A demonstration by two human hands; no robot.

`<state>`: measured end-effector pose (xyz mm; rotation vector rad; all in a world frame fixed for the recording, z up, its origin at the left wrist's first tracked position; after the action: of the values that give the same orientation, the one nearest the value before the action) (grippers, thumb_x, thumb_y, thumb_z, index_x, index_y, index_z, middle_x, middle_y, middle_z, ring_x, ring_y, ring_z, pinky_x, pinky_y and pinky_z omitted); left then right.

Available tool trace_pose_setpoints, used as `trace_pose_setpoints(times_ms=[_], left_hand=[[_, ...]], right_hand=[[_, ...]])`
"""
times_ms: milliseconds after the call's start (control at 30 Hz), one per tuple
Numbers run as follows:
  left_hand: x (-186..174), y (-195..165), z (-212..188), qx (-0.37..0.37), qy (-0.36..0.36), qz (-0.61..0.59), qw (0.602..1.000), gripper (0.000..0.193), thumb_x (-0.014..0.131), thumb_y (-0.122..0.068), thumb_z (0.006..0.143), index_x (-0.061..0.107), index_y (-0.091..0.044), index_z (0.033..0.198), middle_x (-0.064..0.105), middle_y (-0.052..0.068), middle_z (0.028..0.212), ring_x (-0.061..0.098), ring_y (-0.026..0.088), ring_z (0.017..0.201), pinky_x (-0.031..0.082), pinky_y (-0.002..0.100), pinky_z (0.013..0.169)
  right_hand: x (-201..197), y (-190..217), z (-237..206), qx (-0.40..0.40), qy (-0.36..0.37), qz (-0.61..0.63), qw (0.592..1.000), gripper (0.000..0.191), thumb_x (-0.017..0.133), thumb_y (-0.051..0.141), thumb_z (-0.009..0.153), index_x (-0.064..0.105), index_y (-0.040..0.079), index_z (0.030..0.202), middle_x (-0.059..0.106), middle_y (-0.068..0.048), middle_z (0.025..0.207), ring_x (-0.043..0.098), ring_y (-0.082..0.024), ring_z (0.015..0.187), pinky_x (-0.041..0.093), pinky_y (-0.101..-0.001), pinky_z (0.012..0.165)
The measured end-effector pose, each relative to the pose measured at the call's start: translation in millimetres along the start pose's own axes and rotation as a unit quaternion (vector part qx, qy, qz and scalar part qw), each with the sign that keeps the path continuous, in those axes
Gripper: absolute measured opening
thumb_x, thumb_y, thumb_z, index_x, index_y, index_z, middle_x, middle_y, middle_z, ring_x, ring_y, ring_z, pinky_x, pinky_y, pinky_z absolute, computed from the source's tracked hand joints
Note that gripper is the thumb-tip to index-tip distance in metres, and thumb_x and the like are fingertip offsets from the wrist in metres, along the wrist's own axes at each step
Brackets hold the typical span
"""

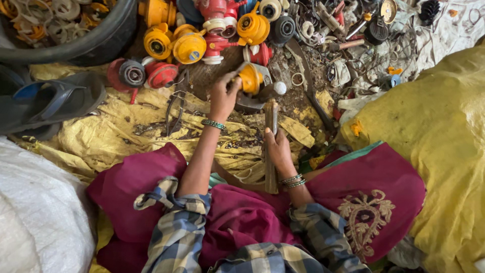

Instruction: The person sits on the floor and uses a hammer to strike a yellow plastic component held in a metal vise. They repeatedly hit the part to break it apart, then use their hands to pull the separated pieces apart.

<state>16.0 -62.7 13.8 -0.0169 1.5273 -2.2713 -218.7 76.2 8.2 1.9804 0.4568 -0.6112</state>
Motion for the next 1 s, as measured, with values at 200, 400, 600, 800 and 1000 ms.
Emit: trace_pose_setpoints(times_ms=[200,400,600,800,1000], left_hand=[[16.4,44.5,-14.0,-0.259,0.099,-0.138,0.951,0.041,0.076,-0.026,0.095,0.068,0.006,0.120,0.077,0.015,0.089,0.074,0.013,0.062,0.059,0.026,0.054],[10.1,48.4,-4.3,-0.177,0.102,-0.119,0.972,0.046,0.081,-0.031,0.089,0.072,0.005,0.116,0.078,0.020,0.100,0.077,0.024,0.084,0.060,0.037,0.075],[6.0,36.2,2.3,-0.141,0.094,0.032,0.985,0.049,0.080,-0.037,0.088,0.073,0.004,0.115,0.074,0.026,0.107,0.073,0.038,0.101,0.056,0.043,0.089],[5.9,28.6,4.5,-0.115,0.096,0.035,0.988,0.047,0.080,-0.035,0.087,0.074,0.004,0.113,0.074,0.026,0.106,0.073,0.039,0.099,0.057,0.044,0.088],[11.4,41.3,0.1,-0.114,0.094,0.047,0.988,0.045,0.080,-0.033,0.087,0.074,0.005,0.110,0.074,0.026,0.105,0.072,0.039,0.099,0.056,0.044,0.087]], right_hand=[[3.6,3.0,-0.9,-0.016,0.003,0.009,1.000,0.037,0.063,0.037,0.099,0.056,0.001,0.106,0.067,-0.007,0.078,0.065,-0.015,0.062,0.055,-0.0317,0.053],[-12.0,44.7,-21.6,-0.005,0.020,0.027,0.999,0.034,0.067,0.028,0.095,0.057,0.002,0.114,0.067,-0.007,0.073,0.063,-0.015,0.054,0.056,-0.0311,0.047],[-68.2,130.3,-65.1,-0.112,-0.042,0.076,0.990,0.024,0.061,0.018,0.096,0.059,0.002,0.114,0.068,-0.004,0.073,0.065,-0.013,0.052,0.059,-0.0271,0.043],[-160.0,194.8,-108.6,-0.485,-0.190,0.163,0.838,0.013,0.059,0.018,0.108,0.063,0.005,0.107,0.068,-0.003,0.076,0.066,-0.014,0.055,0.058,-0.0264,0.049],[-78.7,138.8,-34.4,-0.259,-0.148,-0.124,0.946,0.021,0.063,0.022,0.102,0.059,0.003,0.109,0.069,-0.006,0.078,0.065,-0.013,0.055,0.057,-0.0286,0.045]])
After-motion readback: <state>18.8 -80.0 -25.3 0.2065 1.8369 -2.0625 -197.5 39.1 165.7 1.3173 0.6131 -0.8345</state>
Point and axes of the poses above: each hand's wrist, its own z-axis towards the middle knuckle, its own x-axis out of the palm, y = z × x, the point moved 7 cm from there along z, towards the middle knuckle
